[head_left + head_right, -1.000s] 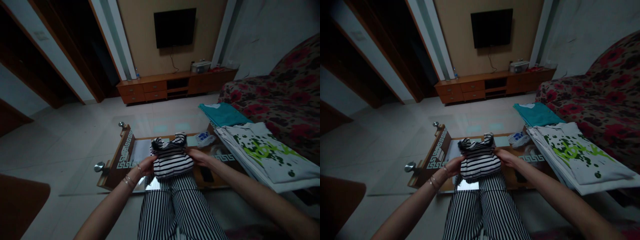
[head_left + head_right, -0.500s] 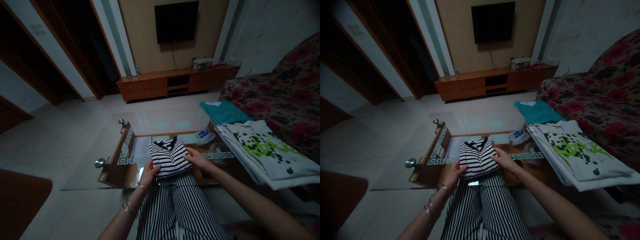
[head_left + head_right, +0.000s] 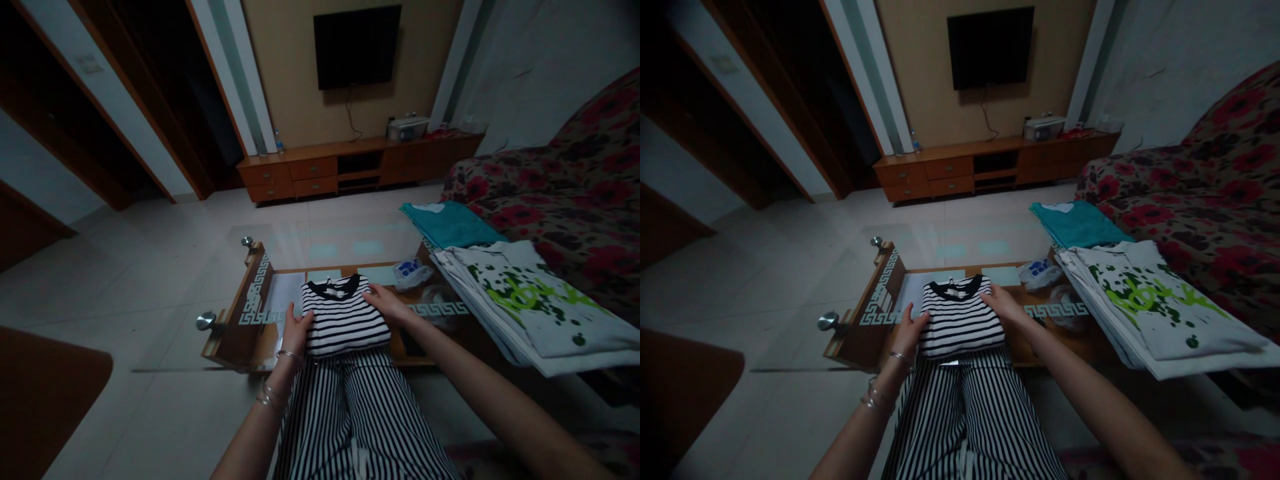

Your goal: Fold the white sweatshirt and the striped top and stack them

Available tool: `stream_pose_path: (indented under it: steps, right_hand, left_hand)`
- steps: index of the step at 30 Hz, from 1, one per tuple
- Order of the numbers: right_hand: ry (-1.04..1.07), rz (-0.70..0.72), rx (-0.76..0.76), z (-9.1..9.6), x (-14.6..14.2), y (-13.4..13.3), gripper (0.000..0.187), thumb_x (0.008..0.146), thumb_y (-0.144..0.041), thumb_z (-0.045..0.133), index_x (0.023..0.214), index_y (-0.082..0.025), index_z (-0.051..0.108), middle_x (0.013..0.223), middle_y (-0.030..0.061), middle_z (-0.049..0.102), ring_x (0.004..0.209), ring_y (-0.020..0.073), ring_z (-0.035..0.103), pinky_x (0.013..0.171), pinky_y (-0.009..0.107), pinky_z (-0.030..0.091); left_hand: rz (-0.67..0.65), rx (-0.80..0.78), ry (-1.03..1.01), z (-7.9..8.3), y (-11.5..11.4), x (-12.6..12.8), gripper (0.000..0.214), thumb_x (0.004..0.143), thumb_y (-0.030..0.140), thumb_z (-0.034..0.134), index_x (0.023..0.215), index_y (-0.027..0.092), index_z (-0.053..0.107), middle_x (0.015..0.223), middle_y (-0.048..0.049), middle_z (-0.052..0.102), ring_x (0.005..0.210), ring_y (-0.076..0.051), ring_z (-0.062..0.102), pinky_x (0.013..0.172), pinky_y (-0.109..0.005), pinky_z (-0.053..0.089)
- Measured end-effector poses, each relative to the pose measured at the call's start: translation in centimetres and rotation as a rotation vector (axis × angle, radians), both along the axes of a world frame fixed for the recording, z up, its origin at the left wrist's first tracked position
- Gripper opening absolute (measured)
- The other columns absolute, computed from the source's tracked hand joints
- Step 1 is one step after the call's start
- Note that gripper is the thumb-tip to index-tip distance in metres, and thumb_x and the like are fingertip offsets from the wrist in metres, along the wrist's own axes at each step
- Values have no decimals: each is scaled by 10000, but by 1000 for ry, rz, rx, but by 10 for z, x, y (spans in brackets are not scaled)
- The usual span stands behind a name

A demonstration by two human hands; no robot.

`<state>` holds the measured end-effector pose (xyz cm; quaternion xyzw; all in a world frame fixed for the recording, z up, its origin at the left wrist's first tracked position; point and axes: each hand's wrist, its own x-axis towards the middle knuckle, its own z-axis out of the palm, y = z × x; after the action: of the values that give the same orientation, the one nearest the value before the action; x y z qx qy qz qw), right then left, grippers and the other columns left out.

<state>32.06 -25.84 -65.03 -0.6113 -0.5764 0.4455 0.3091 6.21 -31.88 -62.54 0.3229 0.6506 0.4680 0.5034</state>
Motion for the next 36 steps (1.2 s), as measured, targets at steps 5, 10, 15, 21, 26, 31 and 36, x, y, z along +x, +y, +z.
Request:
stream_pose_path:
  steps: [5, 10, 15, 21, 26, 31, 36]
  right_hand:
    - [-96, 29, 306, -4, -19, 10, 572, 774, -101, 494, 1343, -161, 509, 1342, 92, 526, 1256, 195, 476, 1108, 354, 324]
    - [-137, 33, 521, -20, -21, 3, 512, 811, -122, 439, 1308, -183, 546, 1219, 83, 575, 1144, 175, 532, 1052, 329, 383]
    - [-356, 42, 388, -22, -16, 4, 506, 830, -197, 539, 1328, -110, 516, 1204, 137, 561, 1141, 214, 522, 1034, 341, 391]
    - [-690, -38, 449, 15, -31, -1, 478, 904, -300, 517, 1358, -150, 497, 1408, 172, 411, 1265, 285, 424, 1043, 411, 361]
    - [-732, 103, 436, -6, -58, -7, 411, 948, -296, 435, 1336, -195, 525, 1486, 108, 356, 1388, 293, 264, 1107, 487, 246]
    - [-655, 116, 375, -21, -56, -5, 426, 944, -277, 431, 1348, -177, 520, 1492, 108, 348, 1406, 298, 225, 1120, 505, 208]
    - [-625, 81, 407, 3, -50, -13, 454, 955, -302, 421, 1376, -146, 486, 1495, 124, 339, 1399, 268, 258, 1124, 449, 233]
  left_hand:
    - [-99, 167, 139, 0, 34, 5, 645, 717, 63, 596, 1348, 161, 502, 1123, -86, 668, 1021, -182, 628, 978, -333, 463]
    - [-74, 305, 463, -18, 37, 6, 544, 713, 3, 519, 1236, 124, 605, 1306, -103, 577, 1231, -194, 510, 1125, -324, 325]
    - [-179, 130, 731, -20, 33, 4, 548, 764, 88, 552, 1307, 22, 518, 1302, -202, 541, 1238, -246, 498, 1091, -356, 370]
    - [-332, 259, 1246, 12, 28, 26, 493, 902, 257, 451, 1390, 188, 453, 1546, -123, 262, 1426, -290, 220, 1128, -527, 253]
    - [-597, 257, 1264, -12, 36, 50, 462, 934, 353, 397, 1378, 247, 469, 1533, -86, 309, 1439, -279, 193, 1134, -597, 145]
    - [-612, 241, 1185, -29, 41, 48, 487, 932, 375, 406, 1393, 225, 451, 1533, -111, 300, 1442, -288, 178, 1140, -597, 89]
    - [-594, 258, 1189, -2, 29, 49, 491, 929, 321, 409, 1404, 195, 432, 1543, -124, 272, 1443, -290, 174, 1136, -598, 108]
